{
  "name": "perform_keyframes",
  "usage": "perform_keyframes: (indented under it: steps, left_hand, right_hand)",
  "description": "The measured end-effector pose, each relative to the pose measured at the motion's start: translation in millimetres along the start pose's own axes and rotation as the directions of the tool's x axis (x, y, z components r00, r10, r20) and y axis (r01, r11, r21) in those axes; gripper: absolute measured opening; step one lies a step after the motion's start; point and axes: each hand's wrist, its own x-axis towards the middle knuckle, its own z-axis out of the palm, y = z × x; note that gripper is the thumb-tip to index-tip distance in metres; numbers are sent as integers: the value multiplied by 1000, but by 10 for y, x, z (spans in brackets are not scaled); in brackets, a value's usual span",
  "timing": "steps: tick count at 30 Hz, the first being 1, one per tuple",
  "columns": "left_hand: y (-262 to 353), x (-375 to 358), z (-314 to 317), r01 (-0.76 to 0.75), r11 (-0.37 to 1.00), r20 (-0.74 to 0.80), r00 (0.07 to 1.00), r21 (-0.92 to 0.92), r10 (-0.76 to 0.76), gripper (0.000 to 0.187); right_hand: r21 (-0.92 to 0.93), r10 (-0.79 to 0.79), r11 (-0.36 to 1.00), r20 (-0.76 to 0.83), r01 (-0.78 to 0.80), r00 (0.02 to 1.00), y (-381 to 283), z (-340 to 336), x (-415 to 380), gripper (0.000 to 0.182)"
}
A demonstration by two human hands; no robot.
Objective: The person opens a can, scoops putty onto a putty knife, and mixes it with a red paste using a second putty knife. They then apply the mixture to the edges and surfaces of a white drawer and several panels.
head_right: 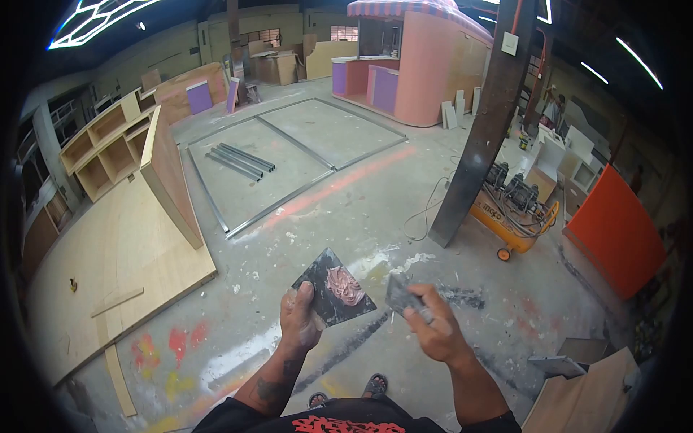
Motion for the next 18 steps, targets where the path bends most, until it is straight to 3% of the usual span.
perform_keyframes:
  steps: [1,2,5,9,18]
  left_hand:
    - [-17,30,38,-13,999,-25,1000,48,15,35]
    - [-48,60,27,-30,994,-15,999,106,32,35]
    - [-179,176,65,-74,964,20,997,255,71,38]
    - [-354,292,310,-93,923,94,994,373,62,40]
    - [-716,359,1017,-177,752,333,941,634,-60,38]
  right_hand:
    - [217,144,967,-47,-131,988,21,-80,-28,29]
    - [416,137,903,-35,-110,990,142,-183,-63,32]
    - [710,105,705,-100,-3,989,209,-218,-123,32]
    - [638,99,769,-62,-36,993,456,-300,-126,30]
    - [730,114,683,-139,24,984,791,-671,75,25]
